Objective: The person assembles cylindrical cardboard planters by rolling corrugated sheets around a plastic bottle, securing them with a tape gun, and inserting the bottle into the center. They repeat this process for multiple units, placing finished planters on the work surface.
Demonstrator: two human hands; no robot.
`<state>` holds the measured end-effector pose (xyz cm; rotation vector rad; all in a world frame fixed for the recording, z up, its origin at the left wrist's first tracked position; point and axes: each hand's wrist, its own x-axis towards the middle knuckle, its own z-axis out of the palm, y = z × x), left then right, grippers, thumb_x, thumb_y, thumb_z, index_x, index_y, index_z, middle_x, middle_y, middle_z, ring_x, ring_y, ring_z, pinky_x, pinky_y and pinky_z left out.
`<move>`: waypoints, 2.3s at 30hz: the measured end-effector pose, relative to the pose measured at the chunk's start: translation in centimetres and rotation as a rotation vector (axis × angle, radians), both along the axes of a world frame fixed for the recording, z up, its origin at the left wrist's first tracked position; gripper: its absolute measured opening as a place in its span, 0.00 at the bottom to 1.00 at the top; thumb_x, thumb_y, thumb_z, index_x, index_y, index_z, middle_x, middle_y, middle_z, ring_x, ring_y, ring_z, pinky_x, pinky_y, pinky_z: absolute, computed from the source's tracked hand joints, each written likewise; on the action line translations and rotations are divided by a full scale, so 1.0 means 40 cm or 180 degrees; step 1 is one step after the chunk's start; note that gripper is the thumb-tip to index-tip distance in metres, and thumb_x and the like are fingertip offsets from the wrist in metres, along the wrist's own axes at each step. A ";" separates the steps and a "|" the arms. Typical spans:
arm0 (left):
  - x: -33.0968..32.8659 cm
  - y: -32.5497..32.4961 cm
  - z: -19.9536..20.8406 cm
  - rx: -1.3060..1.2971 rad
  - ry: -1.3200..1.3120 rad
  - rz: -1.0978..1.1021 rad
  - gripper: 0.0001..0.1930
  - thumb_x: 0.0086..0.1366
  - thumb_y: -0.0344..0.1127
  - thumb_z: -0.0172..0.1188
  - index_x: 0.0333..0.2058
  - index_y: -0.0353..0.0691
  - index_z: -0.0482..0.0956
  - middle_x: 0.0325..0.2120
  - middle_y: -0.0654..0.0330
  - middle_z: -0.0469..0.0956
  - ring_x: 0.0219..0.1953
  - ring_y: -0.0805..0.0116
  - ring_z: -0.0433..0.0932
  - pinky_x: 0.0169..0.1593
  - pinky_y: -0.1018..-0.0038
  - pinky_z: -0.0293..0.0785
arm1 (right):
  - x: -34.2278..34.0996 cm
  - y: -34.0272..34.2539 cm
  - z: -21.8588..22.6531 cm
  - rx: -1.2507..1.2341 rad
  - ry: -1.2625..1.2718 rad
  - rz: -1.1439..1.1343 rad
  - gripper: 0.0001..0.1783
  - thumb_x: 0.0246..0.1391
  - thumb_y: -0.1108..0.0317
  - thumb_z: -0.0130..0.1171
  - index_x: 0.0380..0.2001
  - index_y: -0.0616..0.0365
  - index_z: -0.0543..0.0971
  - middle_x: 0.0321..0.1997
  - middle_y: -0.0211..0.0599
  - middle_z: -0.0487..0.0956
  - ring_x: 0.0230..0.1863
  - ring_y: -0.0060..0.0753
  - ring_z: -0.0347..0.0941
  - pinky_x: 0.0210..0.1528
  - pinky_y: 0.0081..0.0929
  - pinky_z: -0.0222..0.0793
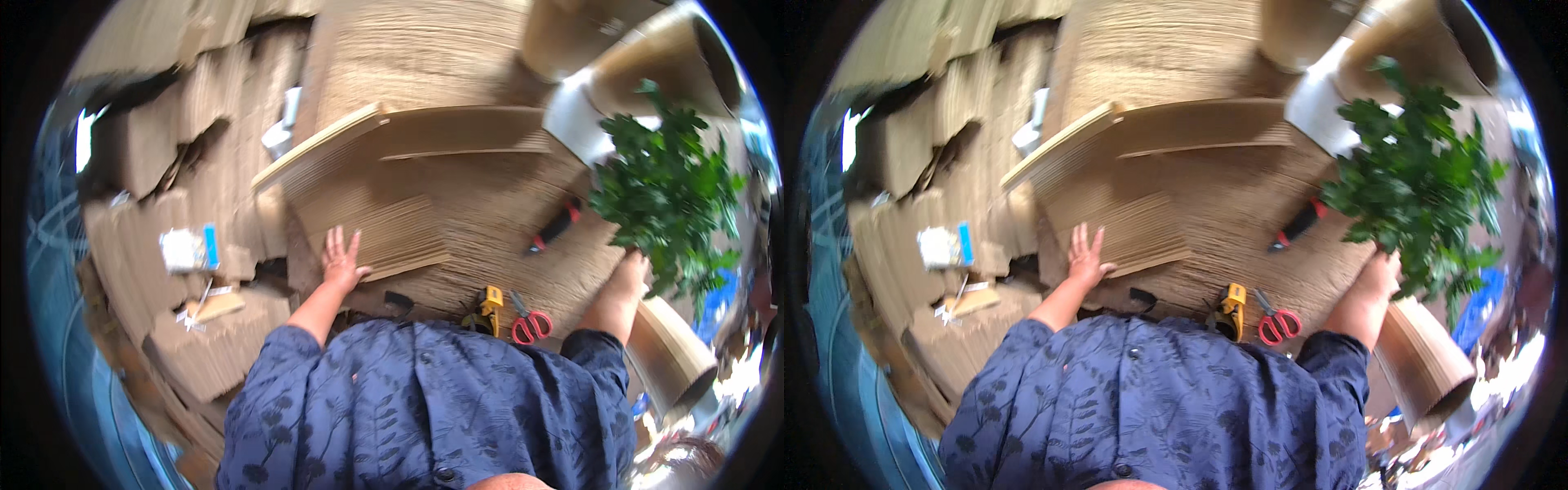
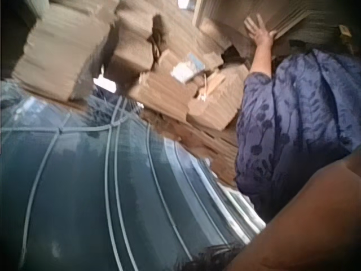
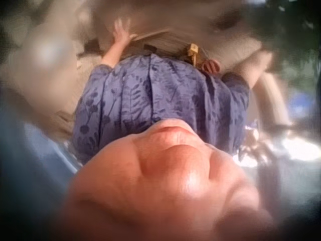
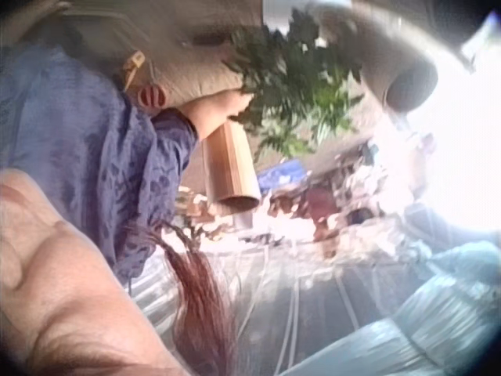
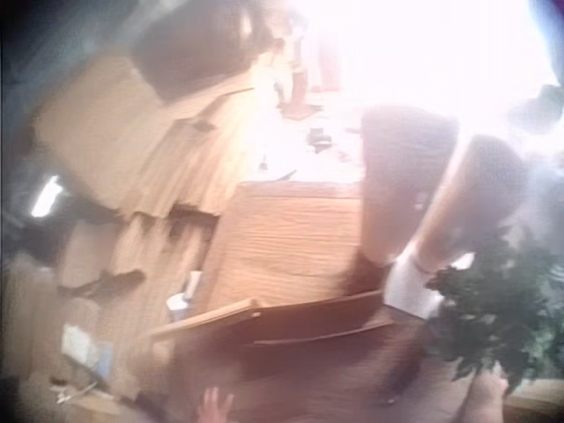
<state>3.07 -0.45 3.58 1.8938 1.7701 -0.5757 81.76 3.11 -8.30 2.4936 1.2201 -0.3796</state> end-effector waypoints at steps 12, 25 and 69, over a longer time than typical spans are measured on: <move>0.024 0.068 0.033 -0.0451 0.0139 0.0115 0.56 0.49 0.58 0.73 0.71 0.68 0.45 0.73 0.49 0.29 0.74 0.43 0.29 0.69 0.39 0.41 | -0.050 0.022 -0.012 0.0718 0.0520 -0.0703 0.32 0.61 0.64 0.50 0.68 0.41 0.60 0.67 0.35 0.66 0.62 0.40 0.67 0.58 0.41 0.69; 0.015 0.074 0.014 -0.0334 -0.0160 0.0156 0.57 0.49 0.54 0.74 0.71 0.70 0.44 0.73 0.51 0.29 0.75 0.45 0.28 0.67 0.33 0.41 | -0.144 0.172 0.052 0.1904 0.1883 -0.1492 0.35 0.56 0.65 0.58 0.67 0.49 0.62 0.63 0.37 0.70 0.58 0.37 0.70 0.54 0.37 0.73; -0.036 0.024 -0.225 0.0337 -0.0192 -0.0079 0.31 0.71 0.56 0.45 0.70 0.63 0.54 0.74 0.64 0.45 0.75 0.54 0.38 0.72 0.44 0.29 | -1.148 0.207 0.509 -0.0144 0.1377 0.1688 0.54 0.36 0.42 0.73 0.68 0.39 0.62 0.61 0.61 0.67 0.62 0.58 0.67 0.64 0.40 0.65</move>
